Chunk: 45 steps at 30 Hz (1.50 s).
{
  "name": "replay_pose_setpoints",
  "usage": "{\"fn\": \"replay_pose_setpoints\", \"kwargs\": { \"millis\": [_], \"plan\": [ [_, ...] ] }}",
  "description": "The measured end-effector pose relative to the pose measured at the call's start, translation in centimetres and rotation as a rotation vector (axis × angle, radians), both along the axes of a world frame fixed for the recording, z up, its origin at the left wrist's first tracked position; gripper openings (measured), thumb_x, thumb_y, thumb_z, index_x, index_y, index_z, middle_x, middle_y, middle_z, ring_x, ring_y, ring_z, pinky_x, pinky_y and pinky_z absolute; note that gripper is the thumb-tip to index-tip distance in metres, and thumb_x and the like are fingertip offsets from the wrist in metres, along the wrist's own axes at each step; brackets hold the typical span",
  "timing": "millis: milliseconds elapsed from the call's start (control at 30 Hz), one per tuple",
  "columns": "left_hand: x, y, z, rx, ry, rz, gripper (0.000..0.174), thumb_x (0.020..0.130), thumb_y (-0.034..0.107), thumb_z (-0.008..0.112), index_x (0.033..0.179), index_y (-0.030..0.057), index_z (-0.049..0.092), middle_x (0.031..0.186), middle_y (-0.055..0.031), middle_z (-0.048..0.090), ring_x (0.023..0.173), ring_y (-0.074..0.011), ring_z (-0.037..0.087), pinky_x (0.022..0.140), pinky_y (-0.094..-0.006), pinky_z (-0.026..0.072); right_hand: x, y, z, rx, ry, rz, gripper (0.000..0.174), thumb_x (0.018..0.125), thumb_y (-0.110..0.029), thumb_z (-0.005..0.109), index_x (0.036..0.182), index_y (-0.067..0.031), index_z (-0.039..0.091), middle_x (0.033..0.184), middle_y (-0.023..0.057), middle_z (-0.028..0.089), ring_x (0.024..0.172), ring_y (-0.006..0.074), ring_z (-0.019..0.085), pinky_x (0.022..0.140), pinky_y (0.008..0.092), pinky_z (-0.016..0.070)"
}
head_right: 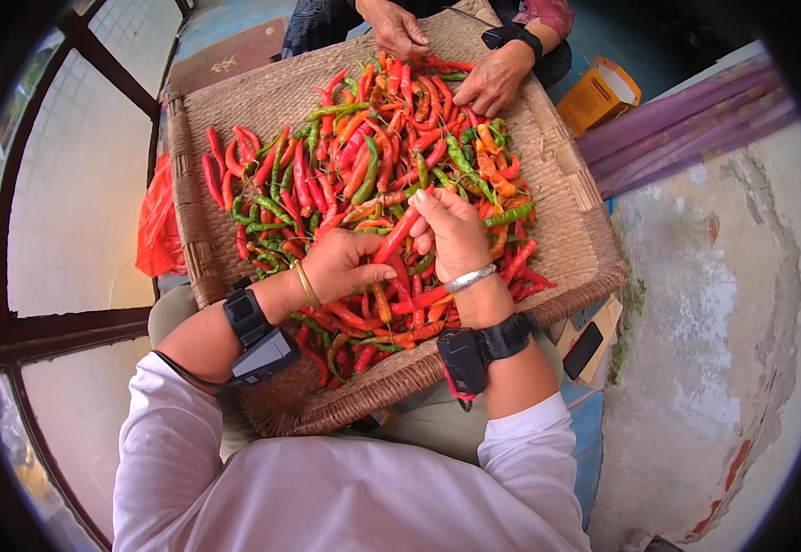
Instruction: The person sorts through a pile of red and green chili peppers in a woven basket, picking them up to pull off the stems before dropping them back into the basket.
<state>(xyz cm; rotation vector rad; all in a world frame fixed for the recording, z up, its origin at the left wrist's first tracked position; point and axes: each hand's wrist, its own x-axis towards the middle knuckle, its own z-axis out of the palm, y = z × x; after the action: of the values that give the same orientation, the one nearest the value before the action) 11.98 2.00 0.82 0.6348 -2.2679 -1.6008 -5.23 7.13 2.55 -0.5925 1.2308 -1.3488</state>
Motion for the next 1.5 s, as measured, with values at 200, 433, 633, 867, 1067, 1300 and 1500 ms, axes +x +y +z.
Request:
{"fn": "replay_pose_setpoints", "kwargs": {
  "millis": [200, 433, 633, 867, 1067, 1300, 1500],
  "plan": [
    [0.1, 0.0, -0.7, -0.059, 0.049, 0.062, 0.021, 0.075, 0.016, 0.066, 0.09, 0.003, 0.058, 0.066, -0.0084, 0.057, 0.056, -0.0151, 0.054, 0.053, -0.0295, 0.0431, 1.8, 0.7, 0.4, 0.066, 0.208, 0.241, 0.02, 0.082, -0.022, 0.058, 0.081, -0.0022, 0.054, 0.058, 0.0006, 0.053, 0.044, 0.0039, 0.045, 0.039, 0.0157, 0.0349],
    [-0.2, -0.1, 0.0, -0.23, -0.007, 0.092, 0.022, 0.071, 0.016, 0.066, 0.087, 0.0028, 0.056, 0.07, -0.0155, 0.058, 0.066, -0.0321, 0.057, 0.059, -0.0366, 0.045, -0.1, 0.0, -0.3, 0.159, -0.009, 0.19, 0.024, 0.086, -0.028, 0.052, 0.077, -0.0052, 0.053, 0.054, 0.0016, 0.052, 0.039, 0.0059, 0.044, 0.035, 0.0177, 0.0347],
    [0.0, 0.0, 0.4, -0.135, 0.06, 0.136, 0.028, 0.073, 0.013, 0.063, 0.098, 0.0036, 0.054, 0.073, -0.0124, 0.06, 0.069, -0.0292, 0.058, 0.062, -0.0353, 0.046, -1.5, -1.1, 0.1, 0.097, -0.044, 0.265, 0.025, 0.087, -0.028, 0.051, 0.08, -0.0041, 0.054, 0.058, 0.0035, 0.056, 0.041, 0.0068, 0.047, 0.038, 0.0192, 0.0382],
    [0.0, -0.2, -0.2, -0.173, 0.051, 0.226, 0.042, 0.075, 0.012, 0.062, 0.113, 0.0021, 0.048, 0.077, -0.0098, 0.06, 0.072, -0.026, 0.058, 0.064, -0.0344, 0.0465, -2.5, -2.7, 3.3, -0.339, -0.135, -0.053, 0.054, 0.088, -0.028, 0.049, 0.128, 0.0015, 0.029, 0.105, 0.0162, 0.056, 0.092, 0.0187, 0.057, 0.073, 0.03, 0.0459],
    [0.1, -0.1, -0.4, -0.159, 0.026, 0.132, 0.026, 0.077, 0.008, 0.061, 0.101, -0.0008, 0.055, 0.076, -0.0104, 0.061, 0.068, -0.0169, 0.06, 0.06, -0.027, 0.0475, -5.5, -0.4, 2.4, -0.022, 1.089, 0.032, 0.03, 0.078, -0.017, 0.058, 0.101, 0.0022, 0.057, 0.08, 0.0105, 0.062, 0.074, 0.0209, 0.06, 0.063, 0.0314, 0.0466],
    [0.1, 0.2, 0.0, -0.131, -0.005, 0.108, 0.021, 0.077, 0.01, 0.06, 0.096, 0.001, 0.059, 0.077, -0.012, 0.062, 0.069, -0.0208, 0.061, 0.061, -0.0299, 0.0478, -9.5, 3.2, 1.8, 0.138, 1.69, 0.179, 0.031, 0.072, -0.014, 0.062, 0.102, -0.0079, 0.056, 0.097, 0.0133, 0.056, 0.089, 0.0315, 0.053, 0.076, 0.0379, 0.0431],
    [0.3, 0.3, 0.4, -0.168, -0.071, 0.123, 0.02, 0.077, 0.013, 0.059, 0.094, 0.0027, 0.059, 0.076, -0.0124, 0.062, 0.069, -0.0247, 0.061, 0.062, -0.0322, 0.0479, -8.9, 3.2, 2.0, 0.462, 1.678, 0.508, 0.034, 0.071, -0.016, 0.063, 0.103, -0.0074, 0.054, 0.103, 0.0129, 0.054, 0.097, 0.0311, 0.05, 0.082, 0.0382, 0.0418]
  ]
}}
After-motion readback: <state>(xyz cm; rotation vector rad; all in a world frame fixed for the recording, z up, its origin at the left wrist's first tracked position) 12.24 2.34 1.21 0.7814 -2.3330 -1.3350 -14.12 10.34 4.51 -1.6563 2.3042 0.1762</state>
